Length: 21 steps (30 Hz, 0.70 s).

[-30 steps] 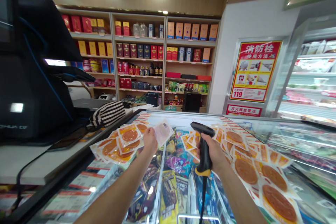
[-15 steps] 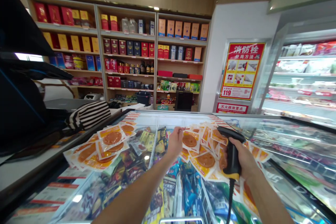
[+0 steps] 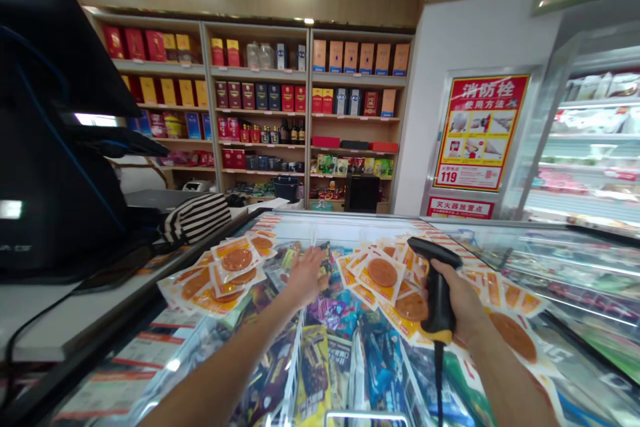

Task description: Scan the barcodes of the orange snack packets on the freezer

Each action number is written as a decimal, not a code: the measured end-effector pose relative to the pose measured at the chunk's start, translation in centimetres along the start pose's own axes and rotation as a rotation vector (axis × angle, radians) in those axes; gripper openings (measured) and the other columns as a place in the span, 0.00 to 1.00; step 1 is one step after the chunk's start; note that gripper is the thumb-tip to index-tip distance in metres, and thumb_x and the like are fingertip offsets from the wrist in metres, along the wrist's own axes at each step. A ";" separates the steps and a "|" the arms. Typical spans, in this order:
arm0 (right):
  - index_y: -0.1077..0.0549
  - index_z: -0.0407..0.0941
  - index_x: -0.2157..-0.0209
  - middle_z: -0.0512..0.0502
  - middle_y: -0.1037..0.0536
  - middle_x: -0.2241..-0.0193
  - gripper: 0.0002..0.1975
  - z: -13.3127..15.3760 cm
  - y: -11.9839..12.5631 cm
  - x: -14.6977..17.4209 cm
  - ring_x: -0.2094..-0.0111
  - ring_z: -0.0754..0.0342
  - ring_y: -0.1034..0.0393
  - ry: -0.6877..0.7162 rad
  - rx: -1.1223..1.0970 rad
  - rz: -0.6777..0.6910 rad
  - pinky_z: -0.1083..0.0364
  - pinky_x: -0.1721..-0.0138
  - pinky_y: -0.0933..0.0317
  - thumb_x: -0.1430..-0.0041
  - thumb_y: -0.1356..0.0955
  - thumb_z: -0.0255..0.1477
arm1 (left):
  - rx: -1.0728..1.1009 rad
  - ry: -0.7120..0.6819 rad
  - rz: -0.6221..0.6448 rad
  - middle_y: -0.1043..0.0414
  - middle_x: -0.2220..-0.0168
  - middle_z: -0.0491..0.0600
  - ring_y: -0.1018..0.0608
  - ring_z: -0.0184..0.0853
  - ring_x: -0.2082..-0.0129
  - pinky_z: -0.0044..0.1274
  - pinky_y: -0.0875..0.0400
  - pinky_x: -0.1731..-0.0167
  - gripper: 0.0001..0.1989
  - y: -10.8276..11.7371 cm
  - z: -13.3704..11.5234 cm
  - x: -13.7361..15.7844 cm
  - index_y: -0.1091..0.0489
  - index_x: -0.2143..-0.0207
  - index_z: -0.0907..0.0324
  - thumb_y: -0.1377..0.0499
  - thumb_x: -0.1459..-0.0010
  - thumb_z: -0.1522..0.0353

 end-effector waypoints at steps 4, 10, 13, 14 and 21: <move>0.35 0.43 0.77 0.51 0.30 0.86 0.07 -1.3 -3.7 0.4 0.87 0.60 0.37 -0.060 0.007 0.077 0.61 0.88 0.41 0.55 0.36 0.32 | -0.168 0.321 -0.113 0.49 0.47 0.63 0.53 0.50 0.45 0.45 0.63 0.52 0.25 4.2 8.6 1.4 0.44 0.53 0.65 0.47 0.56 0.70; 0.36 0.42 0.77 0.51 0.30 0.86 0.08 -3.3 -8.3 1.5 0.88 0.61 0.38 -0.109 0.022 0.176 0.62 0.88 0.42 0.56 0.36 0.33 | -0.154 0.506 -0.167 0.48 0.48 0.60 0.51 0.49 0.46 0.44 0.63 0.52 0.21 6.3 12.9 3.7 0.40 0.57 0.63 0.47 0.56 0.69; 0.36 0.42 0.77 0.51 0.30 0.87 0.10 -4.5 -9.8 1.7 0.88 0.60 0.38 -0.124 0.056 0.206 0.62 0.88 0.43 0.56 0.35 0.35 | -0.021 0.534 -0.214 0.39 0.53 0.57 0.45 0.46 0.48 0.41 0.58 0.52 0.14 6.7 12.8 3.7 0.36 0.62 0.61 0.50 0.53 0.69; 0.36 0.42 0.77 0.51 0.31 0.87 0.11 -4.8 -10.2 1.8 0.88 0.60 0.38 -0.125 0.074 0.222 0.61 0.88 0.43 0.57 0.35 0.36 | 0.041 0.544 -0.239 0.37 0.56 0.56 0.42 0.45 0.50 0.40 0.56 0.52 0.12 7.1 12.8 3.6 0.35 0.64 0.60 0.51 0.52 0.70; 0.35 0.40 0.79 0.50 0.30 0.85 0.13 -6.1 -13.5 3.5 0.87 0.61 0.39 -0.220 0.043 0.344 0.61 0.87 0.43 0.56 0.36 0.37 | 0.653 0.615 -0.536 0.31 0.64 0.50 0.30 0.37 0.60 0.29 0.38 0.60 0.12 9.1 13.5 2.1 0.35 0.63 0.57 0.54 0.48 0.68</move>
Point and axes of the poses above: each hand's wrist, its own x-axis away from the middle knuckle, its own y-axis out of the back of the hand, z = x × y, the point moved 3 cm from there along -x, towards the middle knuckle
